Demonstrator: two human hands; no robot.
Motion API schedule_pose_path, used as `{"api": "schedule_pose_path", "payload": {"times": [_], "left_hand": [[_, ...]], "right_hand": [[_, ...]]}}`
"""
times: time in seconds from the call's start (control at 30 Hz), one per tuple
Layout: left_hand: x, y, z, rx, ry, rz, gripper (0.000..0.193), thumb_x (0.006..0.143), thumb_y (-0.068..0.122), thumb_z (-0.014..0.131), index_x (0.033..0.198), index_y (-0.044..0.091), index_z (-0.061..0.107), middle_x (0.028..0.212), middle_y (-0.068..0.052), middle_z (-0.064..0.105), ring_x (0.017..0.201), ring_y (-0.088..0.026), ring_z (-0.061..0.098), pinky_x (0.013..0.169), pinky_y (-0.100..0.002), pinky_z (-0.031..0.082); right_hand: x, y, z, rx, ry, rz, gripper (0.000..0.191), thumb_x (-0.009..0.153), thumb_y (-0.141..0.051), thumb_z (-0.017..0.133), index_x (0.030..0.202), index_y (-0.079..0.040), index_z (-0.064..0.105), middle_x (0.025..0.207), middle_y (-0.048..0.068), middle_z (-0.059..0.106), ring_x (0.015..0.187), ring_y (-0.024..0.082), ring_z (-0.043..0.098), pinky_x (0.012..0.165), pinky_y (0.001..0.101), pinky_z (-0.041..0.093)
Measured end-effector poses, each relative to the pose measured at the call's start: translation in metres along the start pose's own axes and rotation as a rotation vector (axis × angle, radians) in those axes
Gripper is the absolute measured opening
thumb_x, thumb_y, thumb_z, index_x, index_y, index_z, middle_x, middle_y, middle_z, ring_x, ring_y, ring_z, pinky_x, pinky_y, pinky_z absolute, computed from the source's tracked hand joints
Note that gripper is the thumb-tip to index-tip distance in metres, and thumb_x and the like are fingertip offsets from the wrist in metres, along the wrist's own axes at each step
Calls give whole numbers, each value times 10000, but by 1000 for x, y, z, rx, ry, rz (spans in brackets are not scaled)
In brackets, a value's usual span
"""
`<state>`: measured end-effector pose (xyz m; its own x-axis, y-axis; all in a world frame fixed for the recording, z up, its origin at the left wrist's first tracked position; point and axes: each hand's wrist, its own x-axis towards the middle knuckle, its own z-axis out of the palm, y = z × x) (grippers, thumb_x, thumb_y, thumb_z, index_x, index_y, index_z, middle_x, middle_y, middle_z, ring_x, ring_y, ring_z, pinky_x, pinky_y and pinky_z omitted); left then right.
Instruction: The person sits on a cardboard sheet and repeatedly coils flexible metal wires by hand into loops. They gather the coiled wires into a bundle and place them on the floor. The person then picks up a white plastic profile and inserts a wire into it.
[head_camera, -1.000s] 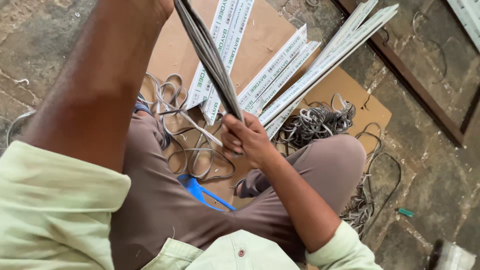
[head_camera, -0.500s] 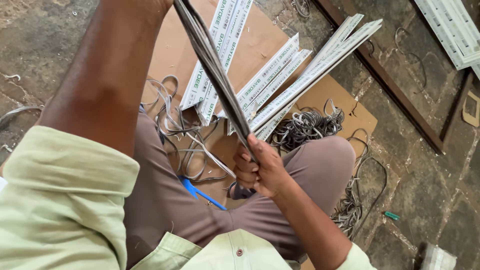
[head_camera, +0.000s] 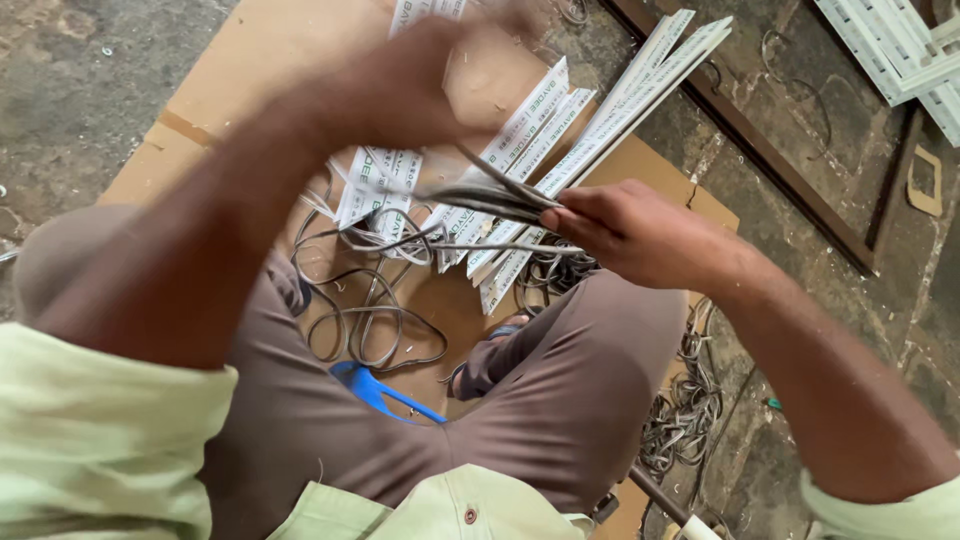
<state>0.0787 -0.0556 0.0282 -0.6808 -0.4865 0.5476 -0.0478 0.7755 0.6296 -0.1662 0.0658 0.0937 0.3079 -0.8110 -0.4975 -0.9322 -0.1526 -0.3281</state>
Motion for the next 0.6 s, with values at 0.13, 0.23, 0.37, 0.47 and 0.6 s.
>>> {"api": "schedule_pose_path", "payload": {"times": [0.13,0.23,0.37,0.47,0.6], "left_hand": [[0,19,77,-400,-445,-176,694,874,287,735,1470,114,424,1166,-128,729,1079,-285,716,903,-411,537],[-6,19,103,-379,-481,-279,643,949,293,670,1498,136,374,1144,-138,730,1062,-298,709,891,-421,539],[-6,38,102,-346,-435,-272,477,964,252,617,1356,68,416,1051,-147,730,1002,-326,707,826,-455,539],[-2,48,96,-22,-375,-320,277,1015,249,585,1156,30,489,918,-169,710,908,-369,693,769,-508,530],[2,32,93,162,-283,-435,228,1052,299,524,996,80,558,806,-145,683,747,-333,693,661,-516,525]], "right_hand": [[4,-9,-11,-160,-92,106,321,1011,-343,521,1046,-76,696,805,136,710,729,301,704,670,472,543],[4,-5,-10,-163,-155,194,324,1023,-361,530,1024,-87,705,807,144,721,725,308,724,692,468,556],[0,10,1,-183,-95,77,336,1036,-326,541,964,-52,722,826,170,723,770,338,696,712,489,524],[2,29,1,-29,-64,77,322,991,-333,541,1091,-83,717,850,140,737,717,302,717,677,475,558],[-19,68,-33,147,118,199,378,1097,-349,570,1068,-24,759,745,136,624,604,222,536,480,345,425]]}}
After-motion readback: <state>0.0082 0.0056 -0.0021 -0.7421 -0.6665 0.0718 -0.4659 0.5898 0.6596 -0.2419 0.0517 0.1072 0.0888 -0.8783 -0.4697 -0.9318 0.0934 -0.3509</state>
